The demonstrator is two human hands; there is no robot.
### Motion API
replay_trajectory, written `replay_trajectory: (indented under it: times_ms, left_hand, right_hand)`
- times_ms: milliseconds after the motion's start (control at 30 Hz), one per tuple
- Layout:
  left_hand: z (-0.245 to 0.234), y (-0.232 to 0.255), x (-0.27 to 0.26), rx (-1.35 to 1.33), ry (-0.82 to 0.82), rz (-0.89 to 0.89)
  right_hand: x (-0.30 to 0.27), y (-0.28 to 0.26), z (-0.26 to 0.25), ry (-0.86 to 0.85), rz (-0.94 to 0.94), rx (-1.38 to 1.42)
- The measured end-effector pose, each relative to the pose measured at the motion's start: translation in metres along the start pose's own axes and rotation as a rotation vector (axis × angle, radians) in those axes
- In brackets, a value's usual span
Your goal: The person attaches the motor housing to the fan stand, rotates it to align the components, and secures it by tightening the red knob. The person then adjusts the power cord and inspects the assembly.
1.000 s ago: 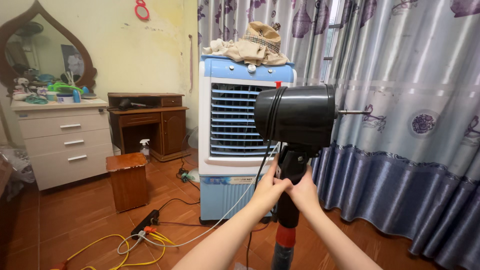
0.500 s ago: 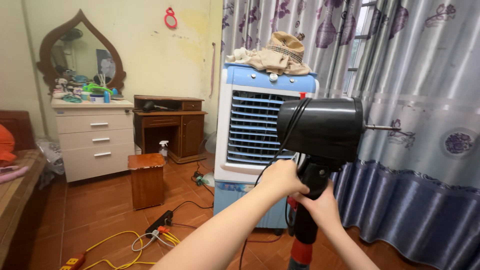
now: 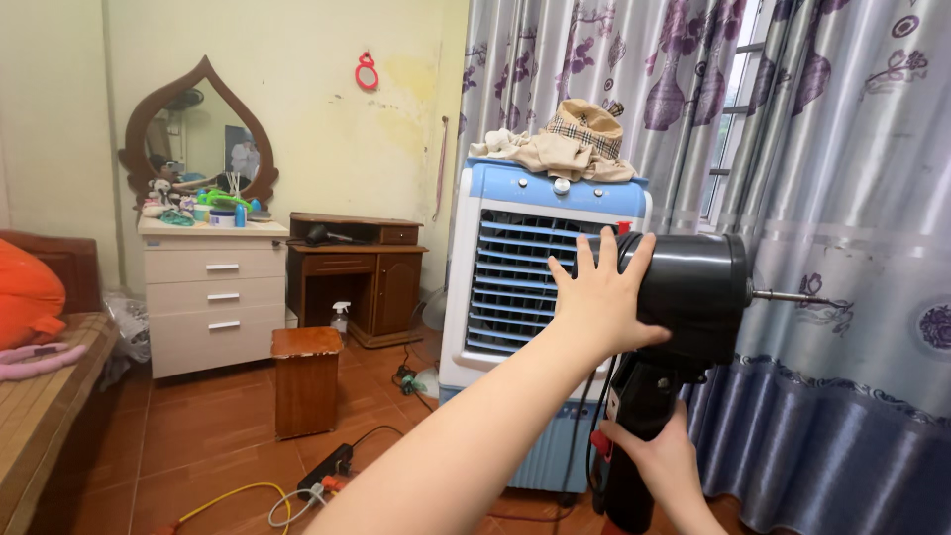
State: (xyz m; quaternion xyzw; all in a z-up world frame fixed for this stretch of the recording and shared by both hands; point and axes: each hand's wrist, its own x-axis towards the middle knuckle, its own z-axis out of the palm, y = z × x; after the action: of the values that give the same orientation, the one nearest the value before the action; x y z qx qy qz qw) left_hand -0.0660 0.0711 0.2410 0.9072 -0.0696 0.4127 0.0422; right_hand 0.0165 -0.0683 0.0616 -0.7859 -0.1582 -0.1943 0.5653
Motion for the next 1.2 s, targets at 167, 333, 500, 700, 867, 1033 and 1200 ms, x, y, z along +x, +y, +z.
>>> replay_trajectory:
  times_ms: [167, 333, 500, 700, 867, 1033, 1200]
  left_hand:
    - [0.01, -0.017, 0.008, -0.115, 0.018, 0.053]
    - [0.024, -0.03, 0.02, -0.204, 0.015, 0.105]
    - [0.028, -0.032, 0.026, -0.271, -0.072, 0.052]
    - [0.02, -0.022, 0.044, -0.414, -0.199, -0.157]
    - [0.011, -0.017, 0.045, -0.434, -0.209, -0.142]
    - [0.003, -0.016, 0.045, -0.595, -0.241, -0.202]
    - [-0.001, -0.002, 0.054, -0.574, -0.317, -0.206]
  right_hand:
    - [-0.001, 0.005, 0.002, 0.038, -0.139, 0.049]
    - [-0.006, -0.005, 0.004, 0.049, 0.006, -0.026]
    - [-0.019, -0.025, 0.009, 0.127, 0.103, -0.156]
    - [-0.024, -0.039, 0.008, 0.108, 0.162, -0.249]
    - [-0.027, -0.044, 0.004, 0.118, 0.113, -0.216]
    - [-0.029, -0.051, 0.007, 0.122, 0.172, -0.2]
    - [-0.033, -0.055, 0.012, 0.156, 0.224, -0.286]
